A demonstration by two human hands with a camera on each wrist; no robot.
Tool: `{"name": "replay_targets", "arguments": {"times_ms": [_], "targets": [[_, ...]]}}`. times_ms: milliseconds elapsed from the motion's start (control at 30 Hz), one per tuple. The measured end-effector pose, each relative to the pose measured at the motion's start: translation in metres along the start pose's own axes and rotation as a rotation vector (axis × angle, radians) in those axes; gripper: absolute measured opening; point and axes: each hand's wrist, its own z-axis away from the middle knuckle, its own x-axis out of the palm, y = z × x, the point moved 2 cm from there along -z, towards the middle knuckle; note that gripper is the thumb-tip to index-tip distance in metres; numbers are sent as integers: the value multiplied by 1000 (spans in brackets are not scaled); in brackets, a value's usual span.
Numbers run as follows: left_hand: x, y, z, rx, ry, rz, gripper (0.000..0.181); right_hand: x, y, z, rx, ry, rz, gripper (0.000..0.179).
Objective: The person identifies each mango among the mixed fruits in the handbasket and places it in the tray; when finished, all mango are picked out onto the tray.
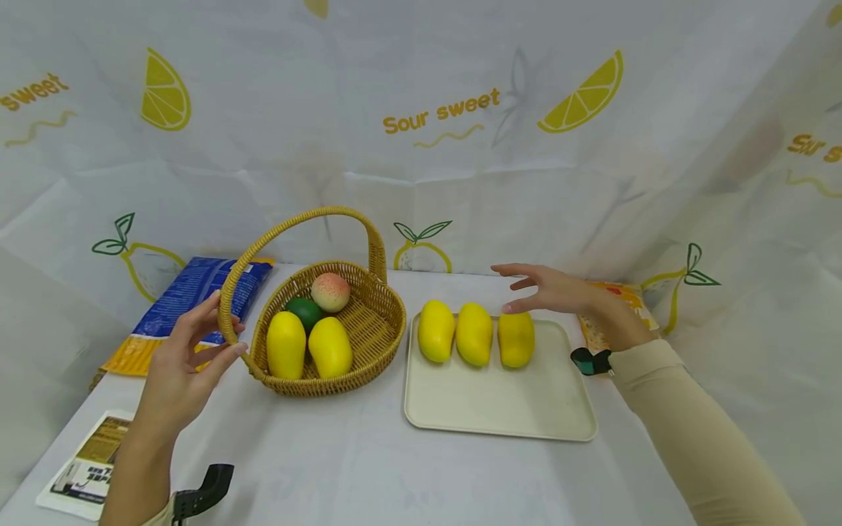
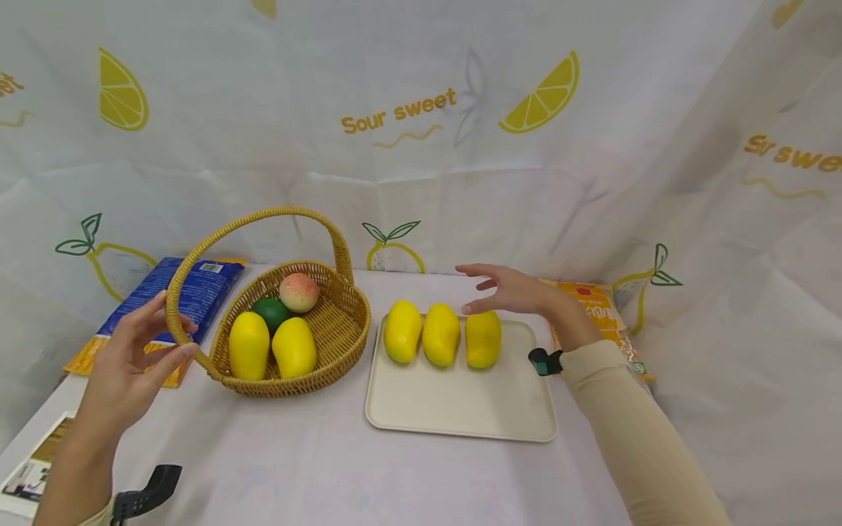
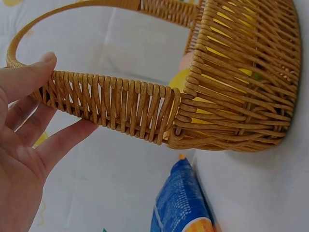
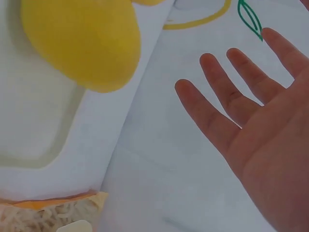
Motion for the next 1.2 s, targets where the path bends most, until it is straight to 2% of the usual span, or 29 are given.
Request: {"name": "replay_targets", "arguments": {"times_ms": [367, 600, 833, 967, 1200], "targets": [[0, -1, 0, 3, -1, 2, 94, 10, -45, -22, -96, -48, 70, 78], [-2, -3, -1, 56, -20, -25, 92, 20, -78, -32, -147, -94, 69, 76], [0, -2, -1, 22, -18, -5, 90, 36, -105, -46, -254, -148, 33, 73], [0, -1, 0, -10, -9, -5, 91, 45, -116, -53, -266, -159, 31, 72], [0, -1, 1, -12, -4, -10, 91, 57, -138, -64, -304, -153, 27, 71]]}}
